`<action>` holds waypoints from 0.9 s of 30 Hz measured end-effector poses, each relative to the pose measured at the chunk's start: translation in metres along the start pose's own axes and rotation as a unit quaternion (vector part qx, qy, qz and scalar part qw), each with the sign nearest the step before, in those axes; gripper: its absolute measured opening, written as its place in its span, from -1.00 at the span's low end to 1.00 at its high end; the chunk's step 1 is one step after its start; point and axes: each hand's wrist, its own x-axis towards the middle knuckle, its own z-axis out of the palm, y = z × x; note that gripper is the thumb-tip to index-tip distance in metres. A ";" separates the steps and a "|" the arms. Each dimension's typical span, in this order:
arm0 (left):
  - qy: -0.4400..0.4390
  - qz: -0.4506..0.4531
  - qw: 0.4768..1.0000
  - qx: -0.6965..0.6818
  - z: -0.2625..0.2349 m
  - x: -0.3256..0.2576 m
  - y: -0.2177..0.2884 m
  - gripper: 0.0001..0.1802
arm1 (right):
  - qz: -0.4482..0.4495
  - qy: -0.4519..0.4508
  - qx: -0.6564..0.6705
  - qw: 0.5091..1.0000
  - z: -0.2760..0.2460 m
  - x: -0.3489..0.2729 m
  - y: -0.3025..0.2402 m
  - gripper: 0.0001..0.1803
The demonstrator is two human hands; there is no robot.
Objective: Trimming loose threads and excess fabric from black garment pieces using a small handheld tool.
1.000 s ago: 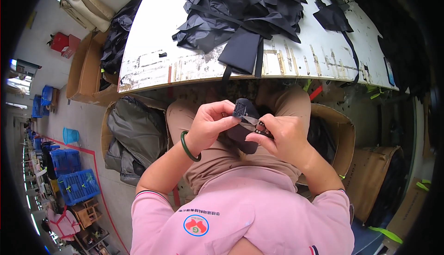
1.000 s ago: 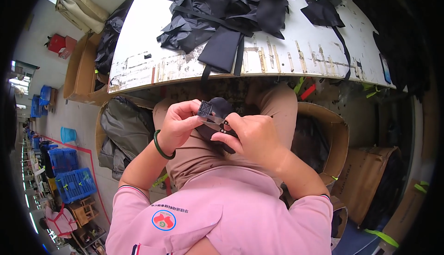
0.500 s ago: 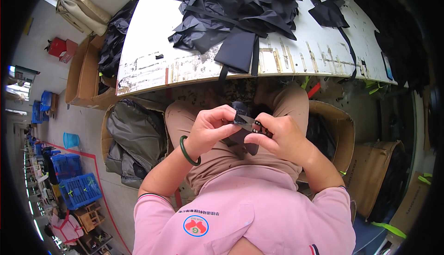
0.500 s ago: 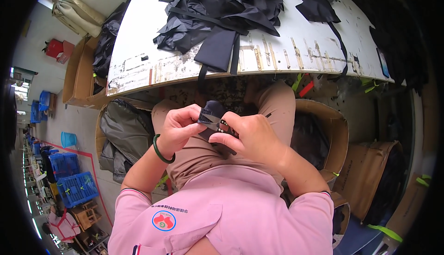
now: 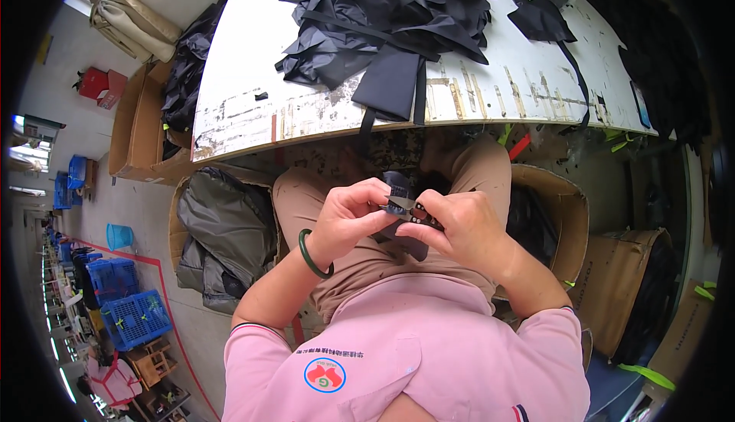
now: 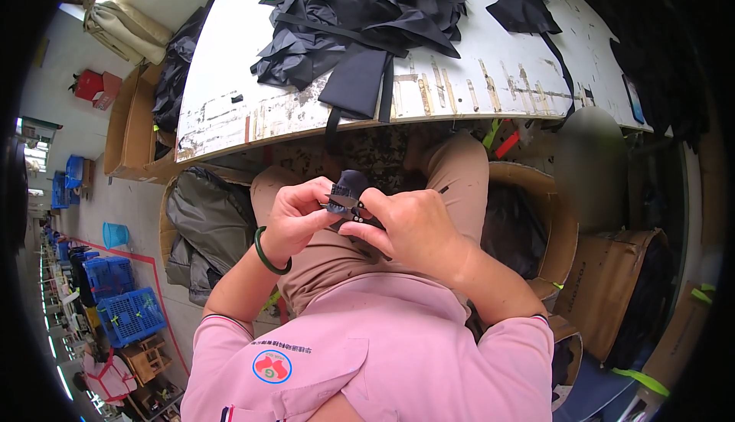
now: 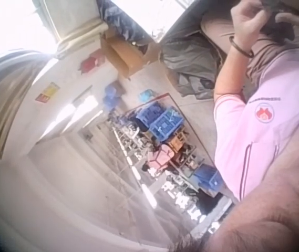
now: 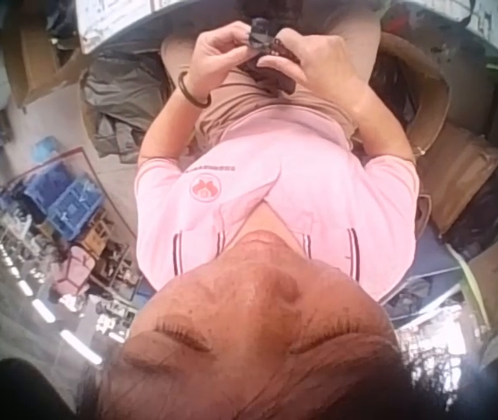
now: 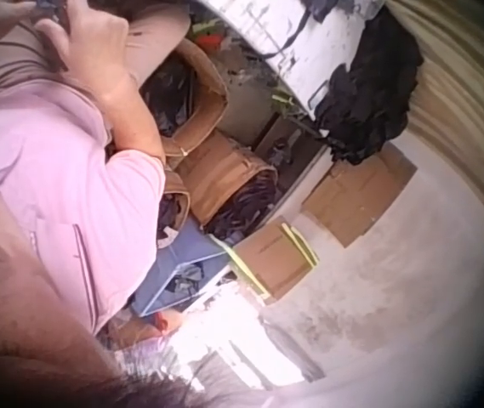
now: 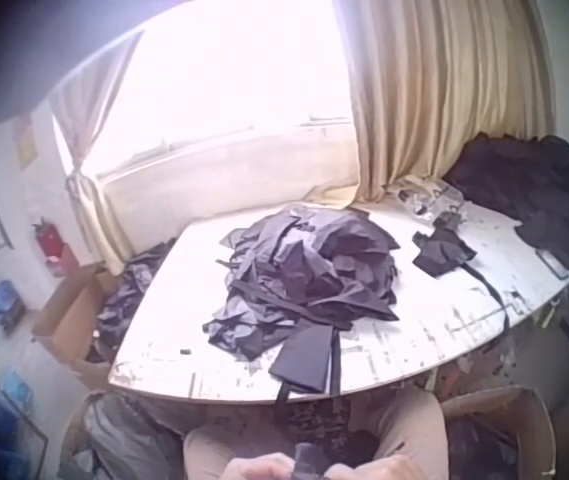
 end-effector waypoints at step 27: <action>-0.251 -0.254 0.927 -0.116 -0.022 0.009 0.022 -0.86 | 0.035 -0.300 0.250 0.920 -0.018 0.002 0.026 -0.57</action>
